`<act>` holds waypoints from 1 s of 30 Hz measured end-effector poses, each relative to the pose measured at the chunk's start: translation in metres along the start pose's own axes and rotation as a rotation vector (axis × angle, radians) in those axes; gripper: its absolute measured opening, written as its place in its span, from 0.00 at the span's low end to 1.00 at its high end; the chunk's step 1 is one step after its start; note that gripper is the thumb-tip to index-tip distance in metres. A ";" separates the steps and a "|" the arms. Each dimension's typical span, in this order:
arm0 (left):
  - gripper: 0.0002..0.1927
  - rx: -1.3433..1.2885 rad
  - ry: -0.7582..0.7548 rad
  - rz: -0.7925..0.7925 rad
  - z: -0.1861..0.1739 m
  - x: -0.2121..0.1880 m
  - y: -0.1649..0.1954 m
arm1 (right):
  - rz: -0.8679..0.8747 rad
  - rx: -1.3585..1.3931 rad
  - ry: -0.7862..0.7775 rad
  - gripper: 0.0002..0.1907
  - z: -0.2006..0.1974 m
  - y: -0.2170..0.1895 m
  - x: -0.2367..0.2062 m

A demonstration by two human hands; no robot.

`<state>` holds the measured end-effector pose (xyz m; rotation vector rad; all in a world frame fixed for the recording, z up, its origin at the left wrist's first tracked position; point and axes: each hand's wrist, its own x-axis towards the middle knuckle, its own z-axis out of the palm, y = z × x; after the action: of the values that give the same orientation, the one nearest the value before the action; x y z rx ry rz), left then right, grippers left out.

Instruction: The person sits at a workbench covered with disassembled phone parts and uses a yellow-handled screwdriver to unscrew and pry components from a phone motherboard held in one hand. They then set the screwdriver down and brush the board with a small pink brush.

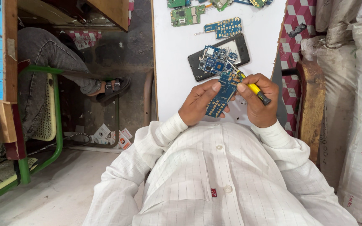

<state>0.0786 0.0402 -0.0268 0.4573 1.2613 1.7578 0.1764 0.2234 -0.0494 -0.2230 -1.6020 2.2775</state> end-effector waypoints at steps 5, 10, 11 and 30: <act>0.27 0.002 0.074 0.046 0.003 0.001 0.002 | -0.050 -0.083 -0.018 0.09 0.000 0.002 -0.001; 0.24 0.011 0.142 0.168 -0.002 0.001 -0.001 | -0.025 -0.208 -0.061 0.09 0.002 0.001 -0.001; 0.24 0.030 0.160 0.191 -0.005 0.001 -0.002 | -0.039 -0.211 -0.083 0.09 0.003 0.000 0.000; 0.16 0.031 0.350 0.332 -0.019 0.002 -0.004 | 0.003 -0.287 -0.299 0.09 0.009 -0.005 -0.001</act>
<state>0.0656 0.0317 -0.0382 0.4045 1.5240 2.1701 0.1751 0.2169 -0.0411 0.0504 -2.0797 2.1538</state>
